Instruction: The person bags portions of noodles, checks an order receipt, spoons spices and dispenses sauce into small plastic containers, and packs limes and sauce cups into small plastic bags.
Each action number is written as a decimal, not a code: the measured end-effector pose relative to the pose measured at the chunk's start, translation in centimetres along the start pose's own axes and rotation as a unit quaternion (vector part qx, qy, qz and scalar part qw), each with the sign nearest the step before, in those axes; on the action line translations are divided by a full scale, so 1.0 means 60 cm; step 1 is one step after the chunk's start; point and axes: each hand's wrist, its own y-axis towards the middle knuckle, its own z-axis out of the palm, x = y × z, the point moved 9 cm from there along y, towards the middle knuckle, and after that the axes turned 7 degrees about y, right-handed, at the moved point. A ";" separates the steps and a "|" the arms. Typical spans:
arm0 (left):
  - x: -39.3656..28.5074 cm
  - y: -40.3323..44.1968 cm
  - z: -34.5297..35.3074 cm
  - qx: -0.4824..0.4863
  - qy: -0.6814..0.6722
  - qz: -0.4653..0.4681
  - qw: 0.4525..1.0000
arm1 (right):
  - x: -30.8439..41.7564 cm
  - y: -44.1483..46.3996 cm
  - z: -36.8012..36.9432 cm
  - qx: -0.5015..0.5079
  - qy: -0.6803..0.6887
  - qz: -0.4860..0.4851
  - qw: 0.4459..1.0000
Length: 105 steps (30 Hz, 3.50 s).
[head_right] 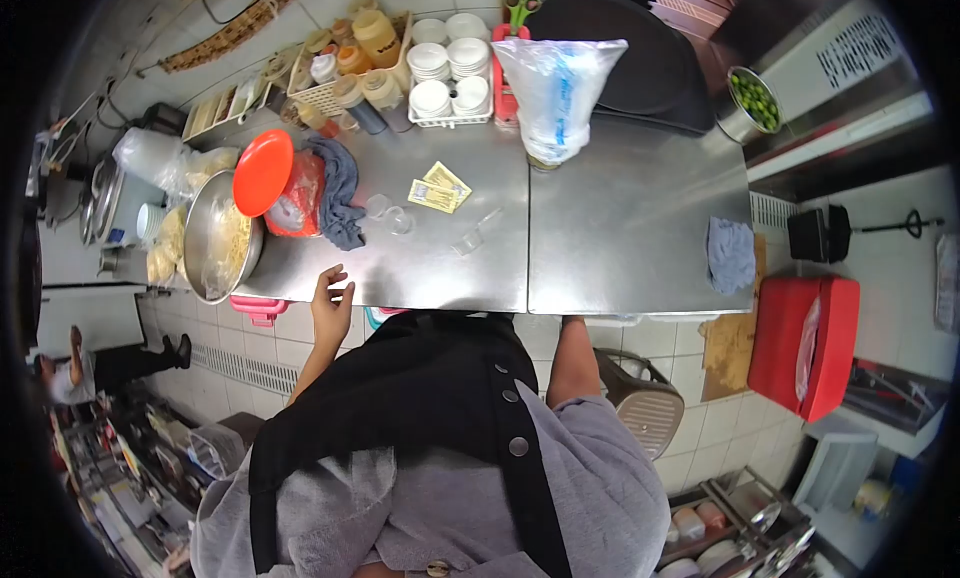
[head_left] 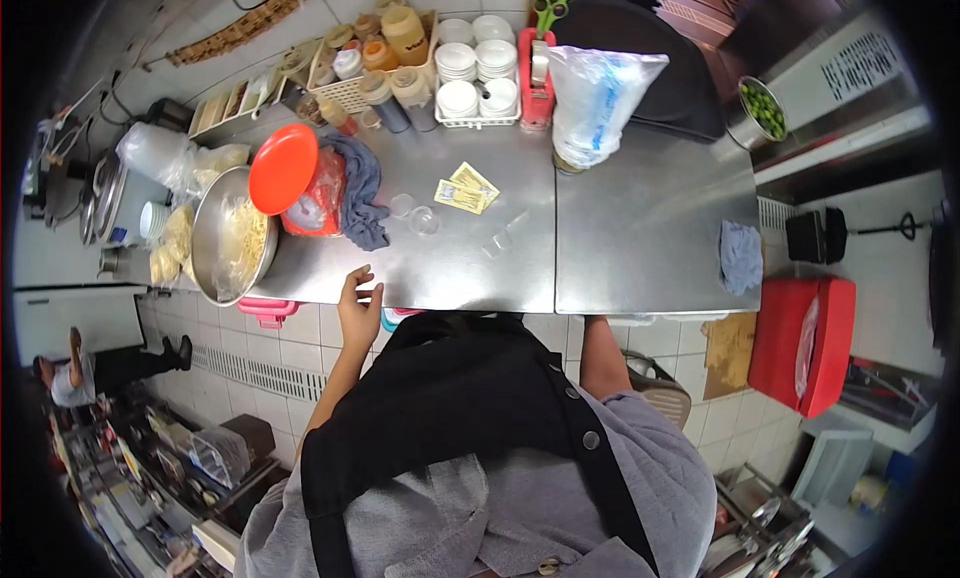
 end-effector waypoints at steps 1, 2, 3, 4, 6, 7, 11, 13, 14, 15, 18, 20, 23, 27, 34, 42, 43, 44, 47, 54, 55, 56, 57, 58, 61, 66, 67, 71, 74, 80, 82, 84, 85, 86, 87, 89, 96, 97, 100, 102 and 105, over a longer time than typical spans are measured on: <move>0.001 -0.004 0.000 -0.009 0.001 -0.007 1.000 | 0.000 0.001 0.002 0.002 0.003 -0.006 1.000; 0.000 -0.006 0.003 -0.010 -0.006 -0.007 1.000 | 0.000 0.003 0.004 0.003 0.009 -0.013 1.000; -0.002 -0.008 0.006 -0.011 -0.014 -0.006 1.000 | -0.002 0.005 0.005 0.006 0.014 -0.021 1.000; -0.004 -0.011 0.011 -0.006 -0.015 -0.010 1.000 | -0.003 0.003 0.006 0.008 0.021 -0.029 0.999; -0.010 -0.018 0.022 0.000 -0.025 -0.020 0.999 | -0.008 0.007 0.006 0.011 0.034 -0.043 0.998; -0.014 -0.022 0.030 0.012 -0.035 -0.024 0.999 | -0.012 0.008 0.004 0.013 0.043 -0.051 0.998; -0.049 -0.028 0.040 0.016 -0.054 -0.024 0.998 | -0.021 0.012 -0.001 0.016 0.080 -0.080 0.993; -0.087 -0.018 0.020 -0.004 -0.062 -0.012 0.998 | -0.026 0.011 -0.001 0.020 0.104 -0.095 0.990; -0.129 -0.011 -0.008 -0.045 -0.077 0.051 0.995 | -0.027 0.005 -0.002 0.023 0.120 -0.107 0.987; -0.176 -0.007 -0.039 -0.086 -0.091 0.113 0.986 | -0.030 0.002 0.000 0.024 0.138 -0.118 0.983; -0.326 -0.020 -0.166 -0.210 -0.165 0.237 0.934 | -0.041 -0.025 0.010 0.036 0.210 -0.153 0.965; -0.419 -0.062 -0.259 -0.279 -0.230 0.306 0.881 | -0.060 -0.053 0.019 0.047 0.269 -0.170 0.947; -0.529 -0.159 -0.370 -0.330 -0.273 0.548 0.719 | -0.059 -0.082 -0.023 0.082 0.184 -0.176 0.964; -0.553 -0.214 -0.441 -0.362 -0.282 0.597 0.658 | -0.138 -0.129 0.031 0.203 0.691 0.267 0.640; -0.515 -0.241 -0.552 -0.430 -0.253 0.583 0.642 | -0.033 -0.235 -0.183 0.528 0.462 0.181 0.689; -0.414 -0.236 -0.631 -0.326 -0.356 0.579 0.657 | 0.295 -0.165 -0.359 0.406 0.490 -0.126 0.761; -0.408 -0.231 -0.632 -0.351 -0.356 0.583 0.640 | 0.328 -0.153 -0.352 0.349 0.482 -0.159 0.788; -0.404 -0.224 -0.627 -0.375 -0.360 0.585 0.622 | 0.359 -0.143 -0.345 0.290 0.471 -0.192 0.811; -0.372 -0.197 -0.607 -0.427 -0.380 0.561 0.598 | 0.461 -0.158 -0.346 0.142 0.355 -0.277 0.881; -0.119 0.048 -0.380 -0.241 -0.255 0.259 0.900 | 0.536 -0.236 -0.279 -0.052 0.079 -0.478 0.873; -0.067 0.061 -0.337 -0.235 -0.223 0.208 0.923 | 0.542 -0.244 -0.269 -0.032 0.082 -0.482 0.872; -0.031 0.065 -0.299 -0.211 -0.213 0.183 0.936 | 0.553 -0.254 -0.283 -0.038 0.082 -0.481 0.872; -0.002 0.064 -0.262 -0.185 -0.202 0.156 0.949 | 0.566 -0.272 -0.313 -0.041 0.113 -0.484 0.867; 0.016 0.060 -0.230 -0.156 -0.202 0.146 0.956 | 0.573 -0.283 -0.332 -0.044 0.143 -0.486 0.861; 0.043 0.053 -0.130 -0.083 -0.210 0.156 0.962 | 0.565 -0.265 -0.350 -0.079 0.156 -0.438 0.882; -0.041 0.069 0.000 0.023 -0.089 0.291 0.952 | 0.564 -0.201 -0.369 -0.126 0.174 -0.418 0.883; -0.048 0.078 0.018 0.014 -0.090 0.293 0.952 | 0.567 -0.189 -0.371 -0.119 0.190 -0.412 0.883; -0.091 0.104 0.121 0.082 0.064 0.348 0.932 | 0.594 -0.151 -0.380 -0.102 0.194 -0.436 0.873; -0.081 0.117 0.171 0.093 0.103 0.326 0.935 | 0.595 -0.116 -0.366 -0.070 0.219 -0.459 0.858; -0.052 0.121 0.181 0.066 0.001 0.252 0.966 | 0.610 -0.074 -0.275 0.131 0.320 -0.357 0.868; -0.056 0.118 0.173 0.055 0.003 0.259 0.964 | 0.626 -0.064 -0.265 0.153 0.332 -0.357 0.860; -0.068 0.115 0.160 0.049 -0.037 0.246 0.967 | 0.637 -0.063 -0.252 0.189 0.289 -0.334 0.877; -0.075 0.109 0.145 0.053 -0.078 0.239 0.966 | 0.642 -0.057 -0.251 0.196 0.291 -0.338 0.874; -0.084 0.104 0.127 0.054 -0.073 0.233 0.968 | 0.653 -0.059 -0.243 0.235 0.274 -0.355 0.862; -0.095 0.102 0.104 0.046 -0.083 0.231 0.968 | 0.660 -0.068 -0.234 0.274 0.257 -0.369 0.850; -0.123 0.105 0.057 0.041 -0.091 0.231 0.968 | 0.672 -0.076 -0.234 0.290 0.322 -0.358 0.827; -0.161 0.145 -0.111 -0.111 -0.071 0.296 0.946 | 0.776 -0.109 -0.286 0.307 0.522 -0.267 0.750; -0.139 0.163 -0.124 -0.098 -0.120 0.270 0.950 | 0.797 -0.117 -0.292 0.299 0.531 -0.258 0.750; -0.100 0.204 -0.163 -0.073 -0.149 0.278 0.946 | 0.865 -0.140 -0.306 0.256 0.556 -0.252 0.749; -0.084 0.228 -0.201 -0.064 -0.146 0.290 0.943 | 0.901 -0.153 -0.294 0.221 0.549 -0.250 0.766; -0.060 0.271 -0.242 -0.046 -0.112 0.316 0.941 | 0.970 -0.171 -0.295 0.198 0.568 -0.261 0.755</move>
